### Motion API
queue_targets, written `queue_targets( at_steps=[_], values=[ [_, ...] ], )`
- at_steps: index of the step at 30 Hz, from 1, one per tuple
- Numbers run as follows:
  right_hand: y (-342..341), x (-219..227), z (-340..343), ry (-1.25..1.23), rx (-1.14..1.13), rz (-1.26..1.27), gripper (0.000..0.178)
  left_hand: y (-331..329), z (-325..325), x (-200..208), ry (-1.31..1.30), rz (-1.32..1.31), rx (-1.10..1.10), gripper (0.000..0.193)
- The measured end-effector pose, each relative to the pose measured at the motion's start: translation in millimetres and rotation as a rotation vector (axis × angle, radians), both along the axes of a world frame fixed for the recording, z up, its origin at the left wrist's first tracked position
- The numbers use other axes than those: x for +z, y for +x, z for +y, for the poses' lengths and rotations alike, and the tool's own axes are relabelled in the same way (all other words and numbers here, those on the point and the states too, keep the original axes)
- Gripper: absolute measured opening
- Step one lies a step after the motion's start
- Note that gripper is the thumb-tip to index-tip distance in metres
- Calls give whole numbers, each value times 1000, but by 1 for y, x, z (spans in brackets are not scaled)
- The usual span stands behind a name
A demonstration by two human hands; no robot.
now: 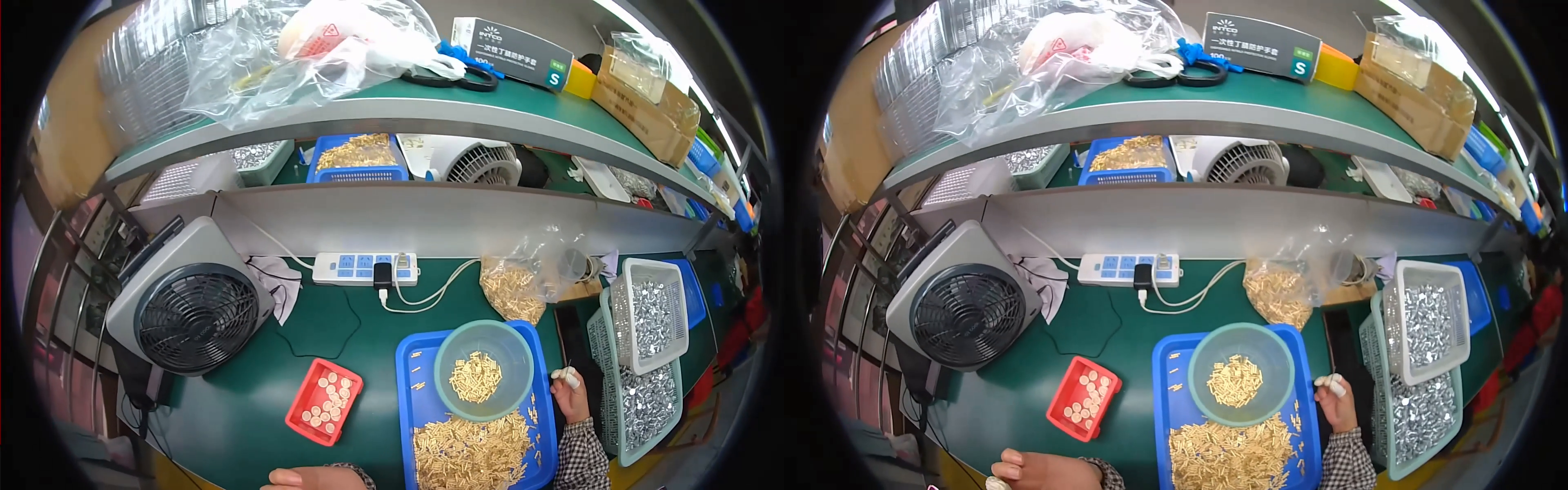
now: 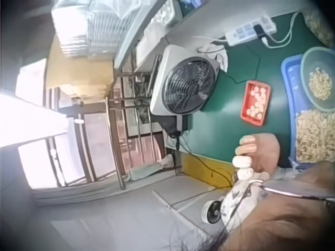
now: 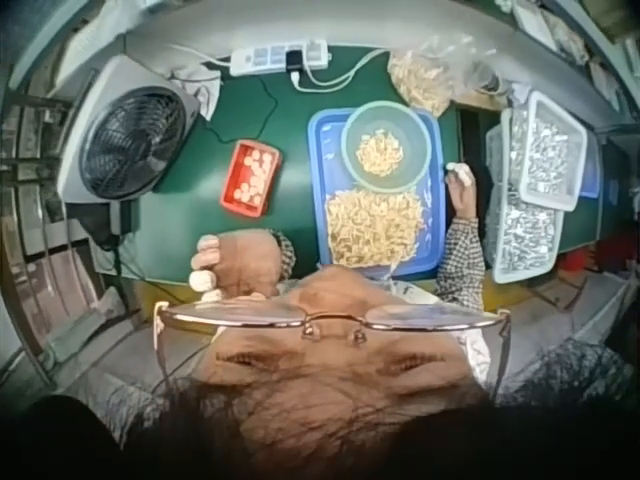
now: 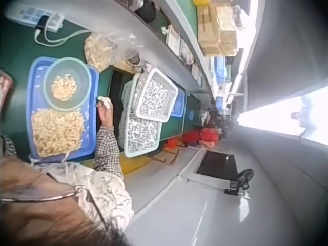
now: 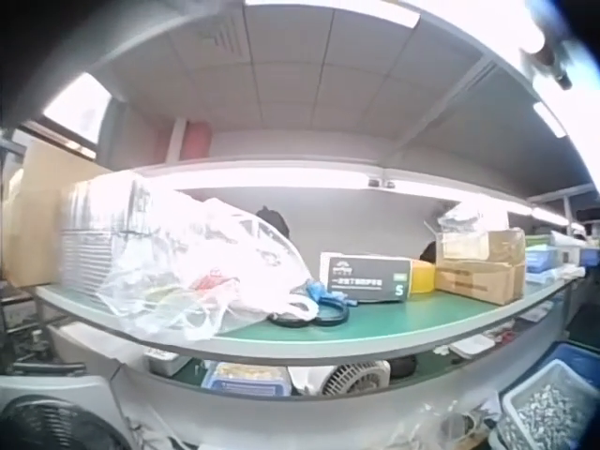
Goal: Sorting through a pile of small metal pins and placing specific ones into a bowl for inspection or assembly.
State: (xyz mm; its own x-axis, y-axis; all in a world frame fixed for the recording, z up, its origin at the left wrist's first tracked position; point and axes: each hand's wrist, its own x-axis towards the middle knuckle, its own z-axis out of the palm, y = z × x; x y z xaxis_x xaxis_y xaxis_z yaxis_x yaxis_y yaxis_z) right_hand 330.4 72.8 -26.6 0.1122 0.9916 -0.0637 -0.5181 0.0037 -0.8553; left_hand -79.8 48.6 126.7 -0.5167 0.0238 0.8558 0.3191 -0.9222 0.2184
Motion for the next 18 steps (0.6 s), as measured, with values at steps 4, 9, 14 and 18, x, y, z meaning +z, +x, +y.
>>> queue_targets(
  at_steps=[4,9,14,18],
  values=[
    [0,1,0,-43,14,8,12,9,8,12,82,-371,77,50],
    [0,-3,1,-72,-18,65,10,6,14,-14,-549,-706,1033,41],
    [4,0,0,-110,-29,106,9,-6,-2,8,245,-1005,-153,37],
    [5,-8,6,-140,23,89,9,-18,-3,-4,-182,-1107,-81,37]
  ],
)
